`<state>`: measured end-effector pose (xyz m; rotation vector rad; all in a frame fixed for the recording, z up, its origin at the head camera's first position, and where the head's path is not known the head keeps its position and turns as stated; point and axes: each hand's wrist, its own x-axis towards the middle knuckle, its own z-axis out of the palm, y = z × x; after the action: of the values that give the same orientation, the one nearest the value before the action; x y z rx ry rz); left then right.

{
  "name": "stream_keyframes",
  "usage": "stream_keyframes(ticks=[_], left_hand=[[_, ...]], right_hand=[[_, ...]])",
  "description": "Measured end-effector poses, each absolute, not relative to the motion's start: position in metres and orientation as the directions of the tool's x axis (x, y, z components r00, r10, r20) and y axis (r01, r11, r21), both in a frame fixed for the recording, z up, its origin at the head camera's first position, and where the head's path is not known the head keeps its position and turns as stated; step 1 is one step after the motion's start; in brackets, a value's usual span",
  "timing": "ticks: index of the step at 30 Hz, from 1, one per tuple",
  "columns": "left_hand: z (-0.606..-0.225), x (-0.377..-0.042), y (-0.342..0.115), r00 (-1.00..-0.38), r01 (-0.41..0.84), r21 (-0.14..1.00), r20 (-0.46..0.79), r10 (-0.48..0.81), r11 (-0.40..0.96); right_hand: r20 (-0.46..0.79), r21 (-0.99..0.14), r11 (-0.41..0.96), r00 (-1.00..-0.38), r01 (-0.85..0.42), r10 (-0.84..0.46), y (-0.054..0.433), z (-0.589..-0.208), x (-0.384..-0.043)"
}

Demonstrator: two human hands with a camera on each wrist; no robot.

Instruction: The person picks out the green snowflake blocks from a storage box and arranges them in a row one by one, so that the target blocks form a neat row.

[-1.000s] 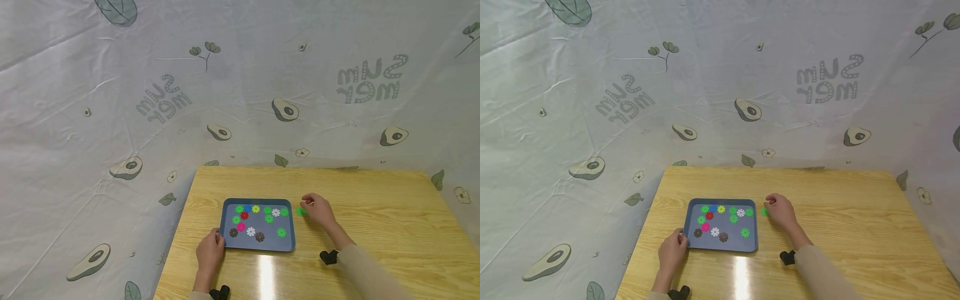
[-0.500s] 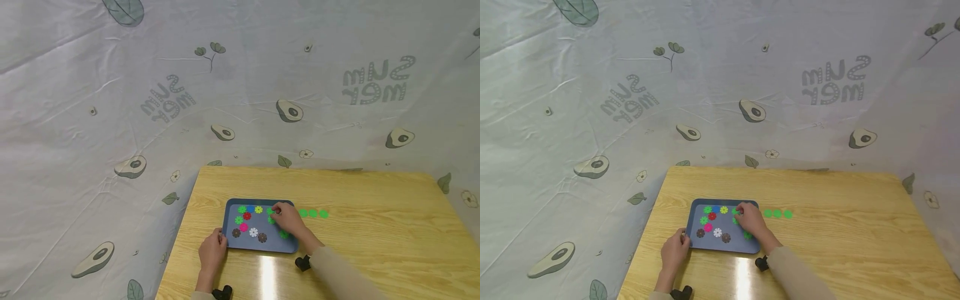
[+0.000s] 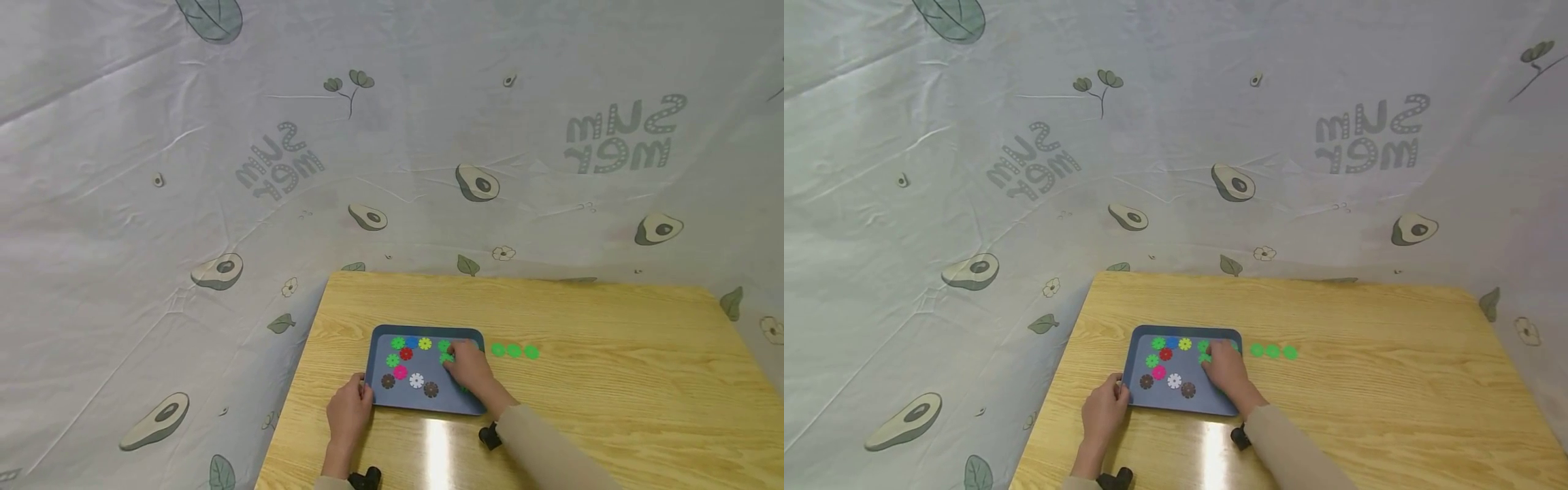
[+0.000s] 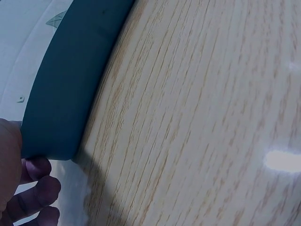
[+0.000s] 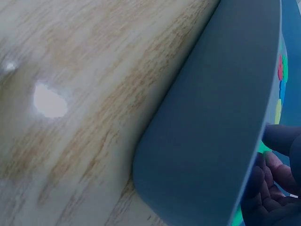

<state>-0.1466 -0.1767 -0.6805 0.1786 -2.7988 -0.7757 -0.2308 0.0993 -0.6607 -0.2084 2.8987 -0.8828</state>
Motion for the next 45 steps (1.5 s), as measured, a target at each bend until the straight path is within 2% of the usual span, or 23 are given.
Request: stream_keyframes(ticks=[10,18,25,34,45], left_hand=[[-0.682,-0.148,-0.177,-0.965,-0.056,0.522,0.191,-0.180,0.851],[-0.682,-0.147,-0.177,-0.969,-0.065,0.514,0.172,-0.177,0.855],[-0.681,-0.146,-0.177,-0.969,-0.059,0.522,0.176,-0.176,0.851],[-0.683,-0.144,-0.178,-0.965,-0.052,0.515,0.194,-0.175,0.855],[-0.679,-0.145,-0.176,-0.964,-0.055,0.521,0.194,-0.181,0.852]], right_hand=[[-0.087,-0.577,0.812,-0.982,-0.088,-0.169,0.097,-0.651,-0.232],[-0.023,-0.657,0.744,-0.984,-0.119,-0.177,0.101,-0.649,-0.232],[0.013,-0.700,0.707,-0.990,-0.107,-0.137,0.115,-0.628,-0.240],[0.054,-0.728,0.682,-0.997,-0.075,-0.053,0.159,-0.610,-0.248],[-0.011,-0.739,0.672,-0.998,0.046,0.057,0.241,-0.616,-0.242]])
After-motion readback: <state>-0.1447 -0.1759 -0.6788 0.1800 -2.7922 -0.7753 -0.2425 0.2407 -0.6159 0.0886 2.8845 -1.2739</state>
